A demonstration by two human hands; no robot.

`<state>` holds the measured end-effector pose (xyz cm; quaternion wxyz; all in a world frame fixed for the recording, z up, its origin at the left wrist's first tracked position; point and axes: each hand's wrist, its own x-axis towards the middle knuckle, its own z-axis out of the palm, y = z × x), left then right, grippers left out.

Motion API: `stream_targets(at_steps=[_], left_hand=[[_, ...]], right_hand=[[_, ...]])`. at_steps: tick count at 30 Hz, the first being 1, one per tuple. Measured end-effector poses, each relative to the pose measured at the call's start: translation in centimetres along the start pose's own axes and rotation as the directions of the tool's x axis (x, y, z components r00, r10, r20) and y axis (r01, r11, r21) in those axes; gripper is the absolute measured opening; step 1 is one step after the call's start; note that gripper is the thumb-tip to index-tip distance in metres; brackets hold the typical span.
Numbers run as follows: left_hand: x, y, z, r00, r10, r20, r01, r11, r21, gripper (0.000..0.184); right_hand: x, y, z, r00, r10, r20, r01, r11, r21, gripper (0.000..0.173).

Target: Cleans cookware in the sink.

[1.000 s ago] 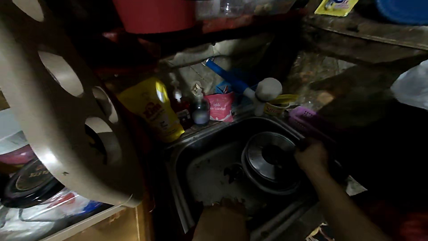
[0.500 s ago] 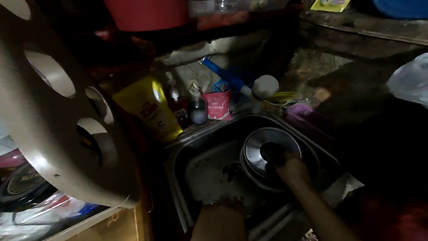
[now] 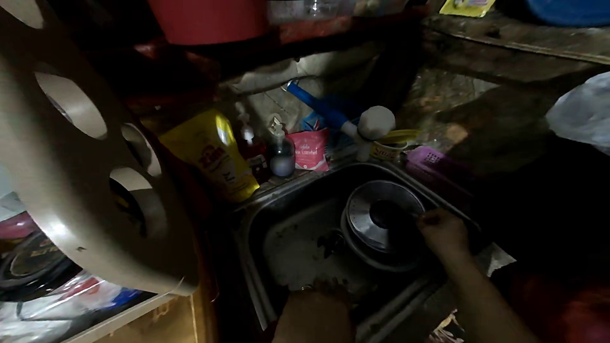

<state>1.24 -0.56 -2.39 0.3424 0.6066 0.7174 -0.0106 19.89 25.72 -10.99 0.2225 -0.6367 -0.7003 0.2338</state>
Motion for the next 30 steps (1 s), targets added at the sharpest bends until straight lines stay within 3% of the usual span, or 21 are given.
stream_targets(at_steps=[2,6,10,12,13,14,15,16,18,20,23,25,28,30], left_hand=[[0.1,-0.6,1.0,0.988,0.068,-0.136,-0.068,0.998,0.008,0.043],[-0.2,0.5,-0.7,0.999,-0.032,0.013,0.033,0.999,-0.037,0.045],[-0.1,0.1,-0.4,0.999,-0.032,0.022,0.033,0.999,-0.021,0.047],[0.3,-1.7,1.3,0.987,0.082,-0.141,-0.074,0.995,0.067,0.047],[0.8,-3.0,2.7,0.94,0.179,-0.29,-0.143,0.98,0.141,0.047],[0.7,-2.9,2.4,0.937,0.169,-0.305,-0.134,0.982,0.134,0.048],[-0.2,-1.1,0.3,0.987,0.034,-0.159,-0.028,0.999,0.041,0.048],[-0.6,0.2,-1.5,0.994,-0.089,-0.059,0.087,0.996,-0.03,0.048],[-1.0,1.3,-2.6,0.97,-0.21,-0.123,0.196,0.974,-0.116,0.048],[-1.2,1.0,-2.2,0.895,-0.204,-0.396,0.135,0.971,-0.196,0.044],[-0.9,0.1,-1.4,0.606,-0.122,-0.786,-0.191,0.937,-0.293,0.035],[-0.7,-0.1,-1.5,0.443,-0.089,-0.892,-0.352,0.898,-0.265,0.035],[-0.7,-0.3,-1.7,0.347,-0.091,-0.933,-0.482,0.836,-0.261,0.036],[-0.6,-0.4,-1.7,0.312,-0.104,-0.944,-0.518,0.814,-0.262,0.037]], right_hand=[[0.9,0.2,0.1,0.999,-0.031,0.004,0.031,0.999,0.032,0.02],[2.3,0.1,1.1,0.989,-0.084,0.12,0.083,0.996,0.012,0.022],[2.2,-1.5,1.5,0.978,-0.101,0.184,0.121,0.988,-0.1,0.025],[2.2,-1.7,1.7,0.977,-0.119,0.179,0.146,0.979,-0.144,0.023],[2.3,-1.7,1.7,0.976,-0.125,0.178,0.154,0.975,-0.161,0.022],[2.4,-1.8,1.8,0.976,-0.126,0.176,0.157,0.972,-0.173,0.021],[2.5,-1.8,1.9,0.977,-0.124,0.173,0.156,0.971,-0.184,0.021],[2.6,-1.8,2.0,0.978,-0.118,0.171,0.151,0.969,-0.194,0.02],[2.7,-1.8,2.0,0.984,-0.094,0.154,0.127,0.968,-0.217,0.019],[2.2,-2.3,1.5,0.993,-0.069,0.094,0.088,0.974,-0.208,0.021],[0.5,-4.4,0.4,0.982,-0.178,-0.056,0.174,0.982,-0.076,0.021],[-1.2,-6.6,0.0,0.966,-0.251,-0.069,0.253,0.967,0.015,0.019],[-4.4,-9.1,1.5,0.928,-0.358,0.105,0.347,0.931,0.112,0.016],[-6.5,-9.2,4.0,0.831,-0.404,0.383,0.387,0.914,0.125,0.019]])
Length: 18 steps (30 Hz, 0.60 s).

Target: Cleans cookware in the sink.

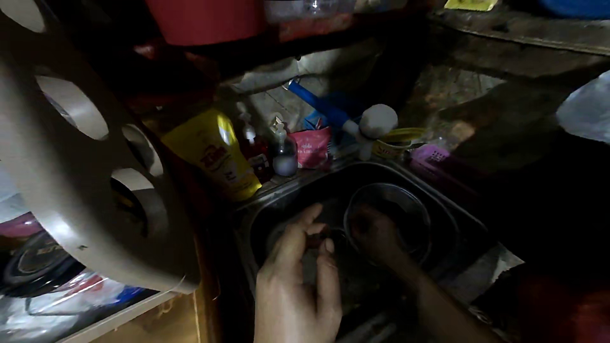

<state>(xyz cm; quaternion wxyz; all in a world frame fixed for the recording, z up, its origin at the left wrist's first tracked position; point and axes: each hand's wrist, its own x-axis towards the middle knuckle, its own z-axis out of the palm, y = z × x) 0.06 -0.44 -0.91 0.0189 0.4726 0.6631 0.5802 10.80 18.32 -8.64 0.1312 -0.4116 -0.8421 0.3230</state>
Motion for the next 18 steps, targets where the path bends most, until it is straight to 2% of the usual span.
stream_targets(at_steps=[1,2,3,4,5,8,10,12,13,14,15,16,17,18], left_hand=[[0.0,0.0,0.0,1.0,0.004,-0.016,-0.004,1.0,-0.006,0.037],[0.1,-0.1,-0.1,0.999,0.006,-0.031,-0.006,1.0,-0.01,0.036],[0.1,-0.1,-0.1,0.999,0.006,-0.042,-0.007,1.0,-0.019,0.036],[0.2,-0.2,-0.1,0.999,0.006,-0.052,-0.008,0.999,-0.038,0.036],[0.3,-0.2,-0.2,0.998,0.005,-0.065,-0.009,0.998,-0.065,0.036],[0.5,-0.2,-0.5,0.994,-0.026,-0.105,0.012,0.991,-0.136,0.036],[0.7,-0.1,-0.6,0.992,-0.054,-0.118,0.033,0.985,-0.171,0.037],[0.8,-0.1,-0.6,0.99,-0.063,-0.127,0.039,0.982,-0.183,0.037],[0.8,-0.2,-0.6,0.989,-0.065,-0.13,0.041,0.982,-0.185,0.037],[0.7,-0.3,-0.6,0.989,-0.067,-0.132,0.043,0.982,-0.183,0.037],[0.7,-0.3,-0.6,0.989,-0.07,-0.134,0.045,0.982,-0.182,0.037],[0.7,-0.4,-0.6,0.989,-0.072,-0.133,0.047,0.982,-0.182,0.036],[0.7,-0.3,-0.6,0.989,-0.074,-0.132,0.048,0.981,-0.185,0.036],[0.7,-0.2,-0.6,0.989,-0.077,-0.129,0.051,0.98,-0.192,0.035]], right_hand=[[-0.2,0.2,1.4,0.969,0.002,0.247,0.012,0.998,-0.056,0.025],[-0.2,0.5,2.5,0.871,0.024,0.491,0.047,0.99,-0.131,0.035],[-0.1,0.4,3.4,0.747,0.078,0.66,0.067,0.979,-0.191,0.042],[0.3,0.2,4.2,0.666,0.128,0.735,0.076,0.968,-0.237,0.046],[0.9,0.1,4.6,0.655,0.151,0.74,0.069,0.964,-0.258,0.047],[3.2,0.7,6.0,0.777,0.129,0.616,0.03,0.97,-0.241,0.035],[4.4,1.6,7.2,0.848,0.129,0.514,-0.001,0.97,-0.243,0.034],[3.8,0.5,7.2,0.902,0.143,0.407,-0.073,0.98,-0.183,0.036],[2.7,-1.5,6.1,0.907,0.183,0.38,-0.13,0.978,-0.161,0.036],[1.5,-4.1,4.1,0.864,0.26,0.432,-0.197,0.963,-0.186,0.038],[0.6,-5.0,3.6,0.848,0.273,0.454,-0.189,0.956,-0.223,0.04],[-0.4,-3.8,5.2,0.903,0.188,0.386,-0.098,0.966,-0.241,0.039],[-1.2,-1.1,8.4,0.966,0.032,0.257,0.038,0.965,-0.261,0.039],[-1.6,0.2,10.1,0.966,-0.002,0.26,0.089,0.943,-0.322,0.04]])
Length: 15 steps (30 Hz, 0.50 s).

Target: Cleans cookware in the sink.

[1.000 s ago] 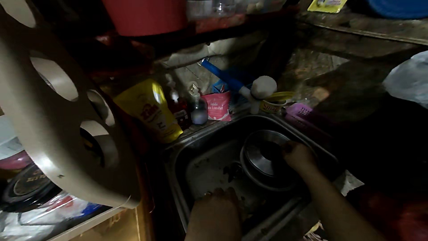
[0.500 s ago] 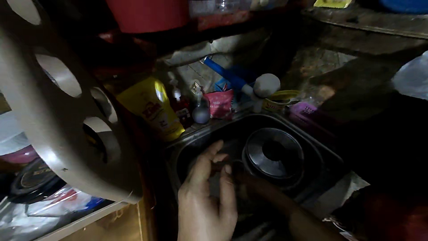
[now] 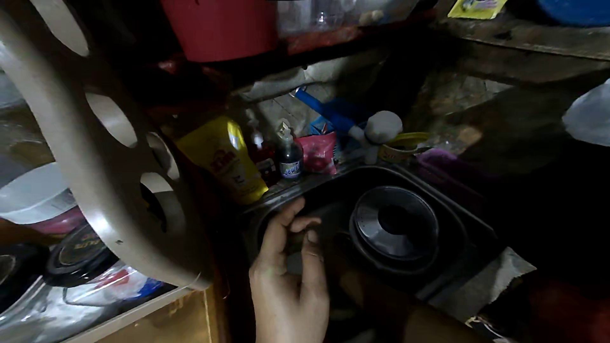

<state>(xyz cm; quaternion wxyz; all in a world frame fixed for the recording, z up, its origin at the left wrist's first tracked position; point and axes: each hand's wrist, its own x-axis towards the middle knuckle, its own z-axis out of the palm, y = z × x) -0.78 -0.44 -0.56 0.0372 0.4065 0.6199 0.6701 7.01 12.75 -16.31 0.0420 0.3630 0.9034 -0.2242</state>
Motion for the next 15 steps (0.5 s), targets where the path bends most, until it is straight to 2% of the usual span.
stream_targets(at_steps=[1,2,3,4,5,7,8,11,13,15], left_hand=[[0.0,0.1,0.0,1.0,0.0,0.003,0.0,1.0,-0.002,0.036],[0.0,0.2,0.0,1.0,-0.001,0.005,0.001,1.0,-0.006,0.036],[0.0,0.2,0.0,1.0,-0.005,0.008,0.005,1.0,-0.009,0.036],[0.0,0.3,0.1,1.0,-0.008,0.011,0.008,1.0,-0.012,0.036],[0.0,0.3,0.1,1.0,-0.01,0.016,0.01,1.0,-0.011,0.037],[-0.1,0.3,0.1,1.0,-0.013,0.023,0.013,1.0,-0.015,0.037],[-0.1,0.3,0.2,1.0,-0.011,0.022,0.011,1.0,-0.016,0.037],[-0.1,0.2,0.2,1.0,-0.003,0.028,0.003,1.0,0.0,0.037],[-0.1,0.1,0.2,0.999,0.009,0.032,-0.009,1.0,0.002,0.037],[-0.1,0.0,0.2,0.999,0.019,0.033,-0.019,1.0,0.004,0.037]], right_hand=[[-0.2,-1.0,-1.0,0.972,0.046,0.232,-0.023,0.995,-0.102,0.044],[-0.1,-2.4,-2.6,0.883,0.112,0.455,-0.01,0.975,-0.22,0.046],[-0.4,-3.6,-3.7,0.801,0.143,0.582,0.052,0.951,-0.306,0.046],[-0.9,-3.9,-4.0,0.764,0.12,0.634,0.113,0.942,-0.315,0.044],[-1.7,-4.1,-4.7,0.742,0.069,0.666,0.126,0.962,-0.24,0.045],[-3.2,-4.2,-6.1,0.736,-0.016,0.676,0.009,1.0,0.014,0.048],[-3.3,-4.3,-6.2,0.747,-0.018,0.664,-0.045,0.996,0.078,0.046],[-2.3,-4.1,-6.9,0.816,0.105,0.569,-0.171,0.983,0.064,0.041],[0.0,-1.6,-4.4,0.889,0.139,0.437,-0.155,0.988,0.003,0.044],[2.8,0.9,-1.4,0.924,0.166,0.346,-0.147,0.986,-0.082,0.046]])
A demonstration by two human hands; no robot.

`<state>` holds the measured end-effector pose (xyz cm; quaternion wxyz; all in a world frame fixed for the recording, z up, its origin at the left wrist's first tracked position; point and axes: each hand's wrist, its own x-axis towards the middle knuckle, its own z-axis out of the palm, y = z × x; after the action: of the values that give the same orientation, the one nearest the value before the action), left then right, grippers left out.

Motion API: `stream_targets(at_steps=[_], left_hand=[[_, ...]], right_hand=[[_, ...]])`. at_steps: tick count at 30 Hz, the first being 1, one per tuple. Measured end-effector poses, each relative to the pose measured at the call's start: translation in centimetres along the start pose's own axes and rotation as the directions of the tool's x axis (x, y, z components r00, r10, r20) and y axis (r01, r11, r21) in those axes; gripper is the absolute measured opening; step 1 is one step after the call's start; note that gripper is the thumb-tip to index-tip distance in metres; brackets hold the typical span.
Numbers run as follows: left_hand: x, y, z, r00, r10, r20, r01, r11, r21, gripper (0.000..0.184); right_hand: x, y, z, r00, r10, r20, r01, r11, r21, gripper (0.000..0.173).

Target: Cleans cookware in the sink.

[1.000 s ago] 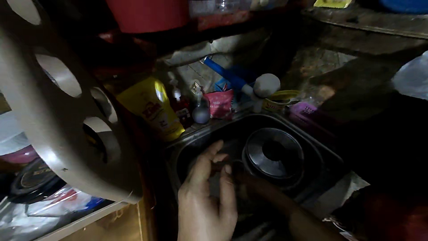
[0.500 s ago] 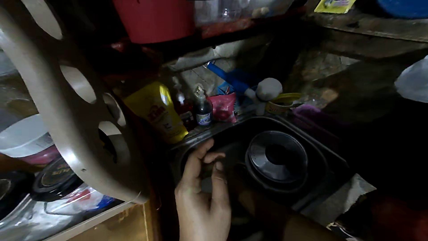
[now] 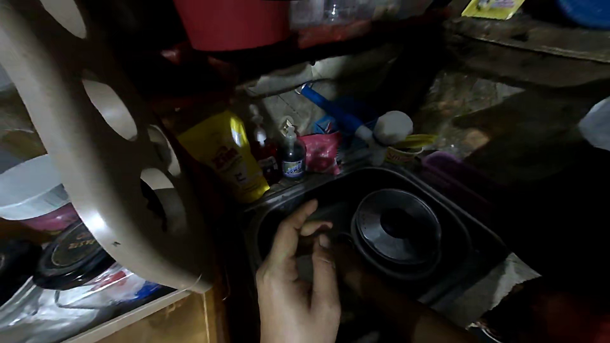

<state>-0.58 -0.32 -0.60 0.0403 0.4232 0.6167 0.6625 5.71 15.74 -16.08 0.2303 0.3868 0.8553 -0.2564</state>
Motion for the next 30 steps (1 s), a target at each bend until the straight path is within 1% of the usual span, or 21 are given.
stream_targets(at_steps=[2,4,6,7,8,9,10,11,12,14,16,17,19,20,21,23,27,30], left_hand=[[0.0,0.0,0.0,1.0,-0.004,-0.004,0.004,1.0,-0.001,0.036],[0.0,0.0,0.1,1.0,-0.013,-0.008,0.013,1.0,-0.007,0.036],[-0.1,0.0,0.0,1.0,-0.02,-0.008,0.02,1.0,-0.008,0.035],[-0.1,0.0,0.0,1.0,-0.017,-0.003,0.017,1.0,-0.007,0.035],[-0.1,0.0,-0.1,1.0,-0.012,0.001,0.012,1.0,-0.004,0.035],[0.0,0.0,-0.1,1.0,-0.007,0.004,0.007,1.0,0.001,0.035],[0.0,0.1,-0.1,1.0,-0.005,0.006,0.005,1.0,0.007,0.035],[0.0,0.1,-0.1,1.0,-0.006,0.005,0.006,1.0,0.009,0.035],[0.0,0.1,-0.1,1.0,-0.01,0.004,0.01,1.0,0.01,0.036],[-0.1,0.0,0.0,1.0,-0.018,0.008,0.018,1.0,0.01,0.035],[-0.1,0.0,0.1,1.0,-0.018,0.015,0.018,1.0,0.012,0.034],[-0.1,-0.1,0.1,1.0,-0.013,0.02,0.013,1.0,0.011,0.033],[-0.1,-0.1,0.1,0.999,-0.008,0.032,0.007,1.0,0.011,0.032],[-0.1,-0.1,0.0,0.999,-0.008,0.035,0.008,1.0,0.014,0.032],[-0.1,-0.1,0.0,0.999,-0.009,0.038,0.008,1.0,0.016,0.032],[-0.1,-0.2,0.1,0.999,-0.008,0.037,0.007,1.0,0.017,0.031],[-0.1,-0.2,0.1,0.999,-0.008,0.04,0.007,1.0,0.011,0.03],[-0.2,-0.2,0.1,0.999,-0.01,0.043,0.009,1.0,0.006,0.029]], right_hand=[[1.8,0.5,0.7,0.997,0.075,-0.013,-0.076,0.996,-0.038,0.043],[3.4,0.9,1.9,0.989,0.146,-0.015,-0.146,0.989,-0.037,0.044],[4.5,1.4,3.2,0.984,0.167,-0.06,-0.168,0.986,-0.014,0.042],[4.2,1.4,3.8,0.976,0.173,-0.136,-0.172,0.985,0.016,0.039],[2.9,0.8,4.0,0.946,0.183,-0.266,-0.174,0.983,0.059,0.035],[0.2,-0.3,2.9,0.913,0.193,-0.36,-0.165,0.98,0.108,0.032],[-3.9,-1.9,-1.6,0.972,0.206,-0.11,-0.191,0.972,0.135,0.038],[-6.6,-2.8,-5.0,0.978,0.193,0.078,-0.202,0.969,0.143,0.042],[-7.6,-3.1,-6.3,0.976,0.169,0.14,-0.189,0.972,0.142,0.042],[-7.3,-2.7,-6.0,0.981,0.132,0.143,-0.141,0.988,0.056,0.041],[-6.8,-2.7,-5.8,0.978,0.131,0.164,-0.129,0.991,-0.025,0.042],[-5.4,-2.1,-4.6,0.984,0.123,0.129,-0.116,0.991,-0.063,0.042],[0.5,1.1,1.1,0.996,0.059,-0.061,-0.065,0.994,-0.09,0.04],[3.1,2.4,2.8,0.997,0.04,-0.063,-0.047,0.993,-0.104,0.041],[4.3,3.0,3.5,0.999,0.023,-0.037,-0.027,0.992,-0.121,0.04],[4.9,3.1,3.2,1.0,0.019,0.007,-0.018,0.989,-0.147,0.04],[4.5,3.0,2.8,1.0,0.01,-0.015,-0.012,0.995,-0.095,0.04],[4.6,3.0,2.7,1.0,0.014,-0.005,-0.015,0.994,-0.106,0.041]])
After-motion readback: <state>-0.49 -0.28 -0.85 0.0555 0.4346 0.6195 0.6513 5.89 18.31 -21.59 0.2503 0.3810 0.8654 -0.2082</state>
